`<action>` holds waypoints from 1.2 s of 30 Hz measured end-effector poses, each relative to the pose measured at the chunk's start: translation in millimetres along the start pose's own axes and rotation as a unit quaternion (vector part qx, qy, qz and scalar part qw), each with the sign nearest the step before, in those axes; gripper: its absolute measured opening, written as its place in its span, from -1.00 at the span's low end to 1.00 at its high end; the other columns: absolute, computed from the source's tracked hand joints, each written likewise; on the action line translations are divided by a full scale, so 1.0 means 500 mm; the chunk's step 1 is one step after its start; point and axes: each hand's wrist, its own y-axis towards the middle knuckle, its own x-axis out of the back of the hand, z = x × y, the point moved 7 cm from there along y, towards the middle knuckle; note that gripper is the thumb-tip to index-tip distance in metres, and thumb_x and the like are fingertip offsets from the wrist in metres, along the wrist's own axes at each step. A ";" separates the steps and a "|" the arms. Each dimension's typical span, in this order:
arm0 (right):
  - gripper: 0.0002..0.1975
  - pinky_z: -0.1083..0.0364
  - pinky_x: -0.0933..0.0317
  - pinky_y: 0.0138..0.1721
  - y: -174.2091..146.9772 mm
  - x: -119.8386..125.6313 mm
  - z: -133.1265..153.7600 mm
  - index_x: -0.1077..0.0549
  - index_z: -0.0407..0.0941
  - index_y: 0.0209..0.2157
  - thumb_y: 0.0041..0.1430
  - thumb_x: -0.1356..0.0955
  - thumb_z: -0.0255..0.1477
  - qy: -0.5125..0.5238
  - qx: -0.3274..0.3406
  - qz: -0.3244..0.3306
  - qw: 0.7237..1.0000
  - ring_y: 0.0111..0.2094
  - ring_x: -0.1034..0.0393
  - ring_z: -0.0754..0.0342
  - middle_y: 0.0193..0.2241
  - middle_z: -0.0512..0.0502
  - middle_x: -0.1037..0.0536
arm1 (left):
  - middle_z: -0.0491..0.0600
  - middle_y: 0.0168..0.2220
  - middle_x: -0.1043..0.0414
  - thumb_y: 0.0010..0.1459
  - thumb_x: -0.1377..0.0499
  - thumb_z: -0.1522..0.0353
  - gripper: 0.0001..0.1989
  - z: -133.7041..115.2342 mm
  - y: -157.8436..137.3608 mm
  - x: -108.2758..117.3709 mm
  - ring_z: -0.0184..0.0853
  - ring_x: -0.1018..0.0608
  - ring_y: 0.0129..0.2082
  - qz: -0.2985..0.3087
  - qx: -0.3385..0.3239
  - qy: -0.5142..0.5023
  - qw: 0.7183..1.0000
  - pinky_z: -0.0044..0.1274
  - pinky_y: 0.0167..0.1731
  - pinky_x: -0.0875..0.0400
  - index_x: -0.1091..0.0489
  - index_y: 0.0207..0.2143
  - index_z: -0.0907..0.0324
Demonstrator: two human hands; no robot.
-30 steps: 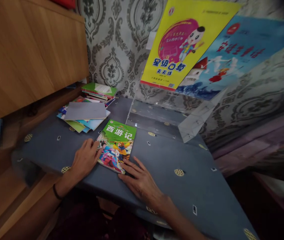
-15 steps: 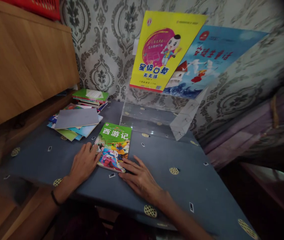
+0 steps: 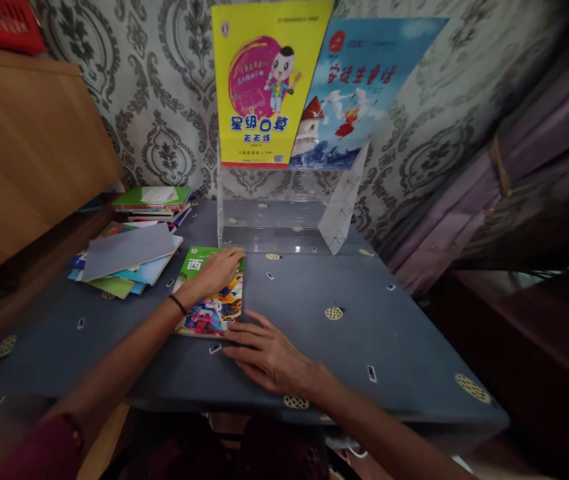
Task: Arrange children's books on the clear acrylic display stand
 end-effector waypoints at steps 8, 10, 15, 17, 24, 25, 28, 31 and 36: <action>-0.74 -0.08 -0.18 0.27 0.003 -0.005 -0.015 -0.56 -0.10 -0.06 0.33 -0.27 -0.48 0.050 -0.029 -0.035 0.998 0.13 -0.43 0.06 -0.05 -0.10 -0.66 | 0.15 0.11 -0.48 0.33 0.03 0.49 -0.66 0.023 0.032 -0.046 -0.13 -0.51 0.09 -0.012 0.016 0.010 1.000 -0.27 0.08 -0.37 -0.40 0.07 0.22; -0.75 -0.06 -0.18 0.27 0.007 -0.002 -0.016 -0.57 -0.10 -0.08 0.33 -0.28 -0.48 0.065 -0.033 -0.035 0.997 0.11 -0.45 0.06 -0.07 -0.10 -0.67 | 0.13 0.10 -0.49 0.33 0.02 0.48 -0.67 0.028 0.035 -0.047 -0.13 -0.51 0.07 -0.021 0.026 -0.006 0.999 -0.27 0.06 -0.37 -0.41 0.05 0.21; -0.73 -0.09 -0.23 0.24 0.013 0.006 -0.018 -0.58 -0.06 -0.09 0.34 -0.26 -0.48 0.091 -0.045 -0.035 0.994 0.09 -0.46 0.05 -0.07 -0.06 -0.67 | 0.13 0.06 -0.51 0.33 -0.01 0.44 -0.70 0.031 0.040 -0.050 -0.14 -0.53 0.03 -0.035 0.030 -0.027 0.999 -0.26 0.07 -0.38 -0.44 0.02 0.20; -0.73 -0.10 -0.24 0.23 0.012 0.009 -0.019 -0.58 -0.05 -0.09 0.34 -0.26 -0.48 0.108 -0.050 -0.038 0.992 0.08 -0.46 0.05 -0.07 -0.05 -0.67 | 0.14 0.09 -0.50 0.31 -0.01 0.46 -0.67 0.033 0.035 -0.052 -0.13 -0.52 0.06 -0.038 0.029 -0.035 0.998 -0.25 0.10 -0.37 -0.43 0.05 0.22; -0.74 -0.12 -0.27 0.18 0.024 0.022 -0.064 -0.56 -0.07 -0.05 0.37 -0.26 -0.44 0.156 -0.094 -0.058 0.982 -0.02 -0.53 0.04 -0.12 -0.11 -0.68 | 0.10 0.12 -0.49 0.29 0.03 0.51 -0.62 0.050 0.009 -0.043 -0.23 -0.51 0.11 -0.070 0.020 -0.141 0.987 -0.35 0.16 -0.36 -0.40 0.08 0.21; -0.72 -0.13 -0.29 0.16 0.031 0.020 -0.083 -0.55 -0.07 -0.02 0.38 -0.24 -0.43 0.141 -0.118 -0.064 0.981 0.00 -0.52 0.02 -0.08 -0.13 -0.66 | 0.09 0.09 -0.51 0.28 0.04 0.52 -0.62 0.056 0.008 -0.039 -0.25 -0.52 0.08 -0.079 0.025 -0.159 0.984 -0.37 0.13 -0.37 -0.41 0.06 0.21; -0.63 -0.22 -0.21 0.22 0.057 -0.002 -0.149 -0.47 -0.11 0.12 0.38 -0.25 -0.33 0.074 -0.198 -0.058 0.976 0.20 -0.36 -0.11 0.15 -0.25 -0.52 | 0.04 -0.04 -0.57 0.29 0.06 0.50 -0.66 0.073 0.008 -0.029 -0.28 -0.56 -0.03 -0.101 0.048 -0.195 0.974 -0.42 0.04 -0.42 -0.44 -0.02 0.21; -0.40 -0.32 0.02 0.33 0.085 -0.041 -0.198 -0.30 -0.16 0.29 0.35 -0.27 -0.13 0.042 -0.239 -0.003 0.970 0.38 -0.07 -0.24 0.33 -0.34 -0.27 | 0.01 -0.11 -0.59 0.31 0.05 0.45 -0.69 0.091 0.008 -0.021 -0.28 -0.58 -0.10 -0.106 0.072 -0.208 0.970 -0.45 -0.03 -0.44 -0.46 -0.07 0.21; -0.02 -0.37 0.25 0.38 0.087 -0.087 -0.209 0.05 -0.21 0.44 0.25 -0.24 0.14 0.030 -0.247 0.081 0.965 0.46 0.31 -0.29 0.44 -0.40 0.06 | 0.03 -0.12 -0.59 0.29 0.00 0.40 -0.71 0.117 0.003 -0.016 -0.26 -0.57 -0.12 -0.102 0.076 -0.209 0.970 -0.43 -0.03 -0.42 -0.48 -0.09 0.22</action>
